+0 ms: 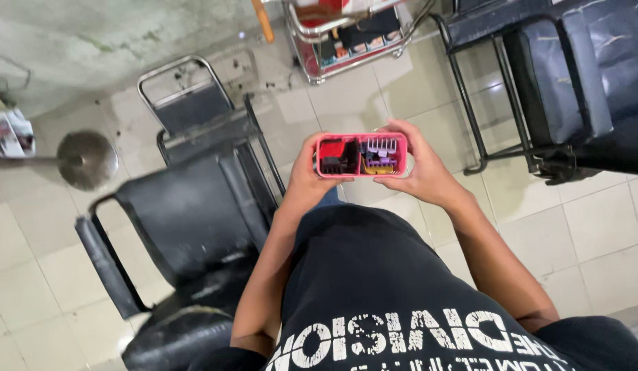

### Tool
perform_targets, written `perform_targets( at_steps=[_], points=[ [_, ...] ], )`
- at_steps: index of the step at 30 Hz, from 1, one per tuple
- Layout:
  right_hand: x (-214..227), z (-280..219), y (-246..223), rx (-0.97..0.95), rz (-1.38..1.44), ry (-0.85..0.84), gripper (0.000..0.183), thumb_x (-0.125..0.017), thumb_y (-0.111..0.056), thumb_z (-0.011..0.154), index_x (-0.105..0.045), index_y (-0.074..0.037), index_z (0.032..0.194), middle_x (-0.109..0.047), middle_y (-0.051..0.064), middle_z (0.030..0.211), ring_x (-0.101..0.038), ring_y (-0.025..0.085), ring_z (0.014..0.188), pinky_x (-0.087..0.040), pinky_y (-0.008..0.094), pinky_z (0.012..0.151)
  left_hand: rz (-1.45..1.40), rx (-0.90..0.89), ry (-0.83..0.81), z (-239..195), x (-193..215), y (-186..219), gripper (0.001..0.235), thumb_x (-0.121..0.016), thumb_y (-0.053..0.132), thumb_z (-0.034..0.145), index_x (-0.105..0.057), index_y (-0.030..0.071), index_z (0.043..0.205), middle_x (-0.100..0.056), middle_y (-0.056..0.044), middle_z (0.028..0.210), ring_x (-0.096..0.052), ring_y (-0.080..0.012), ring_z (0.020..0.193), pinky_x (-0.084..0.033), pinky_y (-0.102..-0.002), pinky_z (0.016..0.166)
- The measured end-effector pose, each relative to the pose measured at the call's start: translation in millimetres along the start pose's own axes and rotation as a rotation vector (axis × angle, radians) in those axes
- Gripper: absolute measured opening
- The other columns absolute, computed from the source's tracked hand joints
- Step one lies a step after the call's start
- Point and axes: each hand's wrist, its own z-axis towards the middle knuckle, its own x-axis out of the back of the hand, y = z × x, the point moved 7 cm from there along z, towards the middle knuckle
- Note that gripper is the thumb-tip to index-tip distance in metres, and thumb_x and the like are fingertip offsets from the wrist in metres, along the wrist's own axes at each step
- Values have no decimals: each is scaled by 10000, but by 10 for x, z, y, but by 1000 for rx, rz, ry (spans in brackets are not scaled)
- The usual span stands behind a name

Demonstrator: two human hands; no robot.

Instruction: The person sorts clipper guards into a container and then brushes off a barber chair using a wooden-handled brush.

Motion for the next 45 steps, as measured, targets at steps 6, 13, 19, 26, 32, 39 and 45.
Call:
perform_targets(
  at_steps=[6, 13, 19, 26, 32, 39, 45],
  points=[
    [-32, 883, -228, 30, -594, -76, 814, -912, -157, 640, -549, -89, 1365, -591, 153, 1251, -589, 370, 1170, -494, 423, 972, 346, -207, -3, 823, 364, 125, 793, -960, 149, 702, -546, 64, 1373, -634, -127, 1334, -639, -289, 1245, -525, -381, 1061],
    [292, 1707, -126, -28, -610, -93, 684, -884, -184, 661, -593, -64, 1268, -610, 157, 1236, -596, 403, 1141, -511, 463, 895, 307, -213, 0, 1622, 428, 113, 823, -964, 179, 711, -519, 70, 1395, -602, -130, 1377, -616, -295, 1287, -521, -385, 1081],
    [913, 2508, 195, 11, -571, -110, 666, -885, -185, 710, -585, -68, 1292, -638, 165, 1208, -636, 396, 1109, -531, 442, 916, 313, -306, 118, 2288, 448, 29, 891, -901, 123, 772, -424, 36, 1520, -463, -161, 1551, -447, -325, 1450, -388, -458, 1202],
    [1910, 3785, 1026, 99, -636, -116, 725, -906, -189, 789, -543, -33, 1396, -619, 200, 1304, -625, 395, 1199, -520, 428, 1003, 41, 101, 295, 2902, 488, -1207, 425, -695, 101, 978, -575, 49, 1382, -642, -109, 1366, -622, -202, 1246, -507, -346, 1040],
    [2014, 4793, 2163, 209, -680, -189, 761, -946, -154, 726, -527, -33, 1350, -588, 208, 1280, -570, 438, 1196, -503, 474, 1016, -45, 321, 466, 3230, 393, -2568, 307, -640, 100, 1002, -602, 51, 1303, -714, -84, 1155, -659, -162, 1016, -547, -309, 853],
    [1612, 5277, 3364, 146, -861, -390, 790, -933, -276, 702, -550, -50, 1355, -609, 178, 1277, -545, 406, 1202, -428, 520, 966, -11, 425, 541, 3439, 45, -3068, 257, -639, 100, 999, -627, 42, 1249, -725, -93, 1072, -692, -159, 928, -575, -290, 784],
    [1379, 5300, 3829, 115, -875, -430, 762, -899, -254, 709, -551, -89, 1366, -609, 129, 1327, -531, 349, 1273, -415, 504, 1048, 32, 416, 623, 3770, -25, -2743, 177, -630, 89, 997, -661, 30, 1160, -746, -76, 1013, -698, -144, 875, -556, -294, 711]
  ],
)
